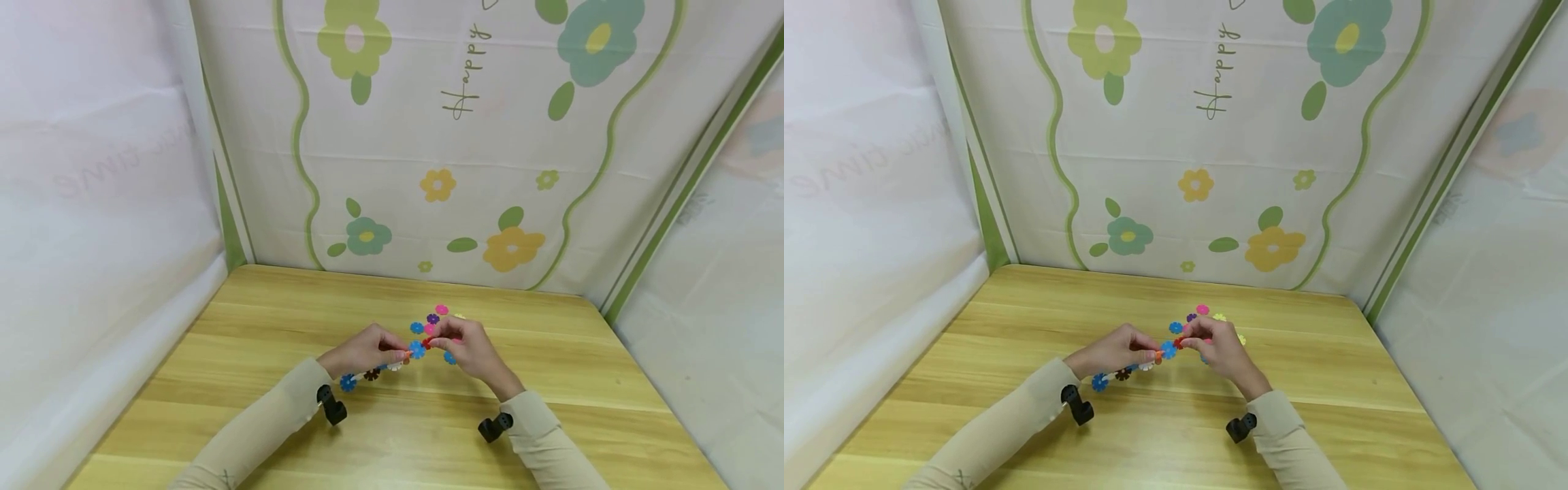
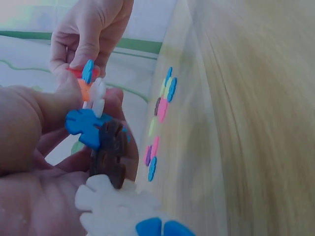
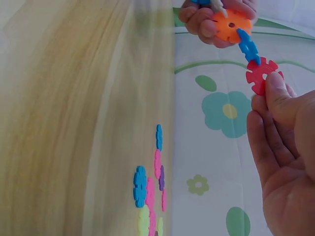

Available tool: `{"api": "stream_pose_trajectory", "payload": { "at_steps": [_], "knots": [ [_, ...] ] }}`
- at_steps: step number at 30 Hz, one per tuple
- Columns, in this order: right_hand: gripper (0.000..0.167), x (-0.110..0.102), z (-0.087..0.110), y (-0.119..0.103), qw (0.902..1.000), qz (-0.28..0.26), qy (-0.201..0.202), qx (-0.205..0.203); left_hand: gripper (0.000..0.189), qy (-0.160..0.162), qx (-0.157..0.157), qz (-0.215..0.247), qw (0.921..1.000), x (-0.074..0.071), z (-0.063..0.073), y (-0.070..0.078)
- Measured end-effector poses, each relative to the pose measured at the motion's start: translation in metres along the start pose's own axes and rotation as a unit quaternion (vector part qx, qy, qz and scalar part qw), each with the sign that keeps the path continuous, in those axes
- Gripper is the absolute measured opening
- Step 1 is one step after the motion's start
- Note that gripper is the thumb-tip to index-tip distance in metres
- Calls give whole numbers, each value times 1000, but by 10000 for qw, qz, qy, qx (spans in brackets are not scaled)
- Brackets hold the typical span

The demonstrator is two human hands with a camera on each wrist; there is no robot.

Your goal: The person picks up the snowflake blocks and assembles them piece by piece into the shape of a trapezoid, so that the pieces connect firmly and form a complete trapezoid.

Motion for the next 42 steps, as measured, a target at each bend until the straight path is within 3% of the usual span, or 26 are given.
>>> {"api": "stream_pose_trajectory", "payload": {
  "at_steps": [11,16,21,28,35,38,42],
  "knots": [
    [11,0,-3,-4,9996,285,40,-20,31,-191,158,-28,9997,0,-1,1],
    [13,-4,-3,-3,9995,280,-164,-36,36,-284,-81,143,9995,-1,-2,-1],
    [11,-4,-3,-3,9992,176,-338,-81,34,-293,-174,633,9974,3,-12,2],
    [10,-4,-2,-2,9977,297,-573,-192,36,-255,-108,831,9962,11,-28,2],
    [10,-24,-1,4,9904,1137,-782,84,36,-211,-141,925,9954,11,-28,0],
    [14,-27,-3,17,9796,1800,-862,256,34,-190,-186,951,9951,9,-27,-1],
    [13,-24,2,38,9663,2250,-976,781,38,-224,-308,962,9946,9,-28,-3]
  ]
}}
Point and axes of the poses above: each hand's wrist, its own z-axis away from the middle knuckle, its own x-axis out of the palm, y = z × x, the point moved 4 cm from there along -z, towards the middle knuckle, and after that the axes turned 8 degrees about x, right-handed, at the moved point
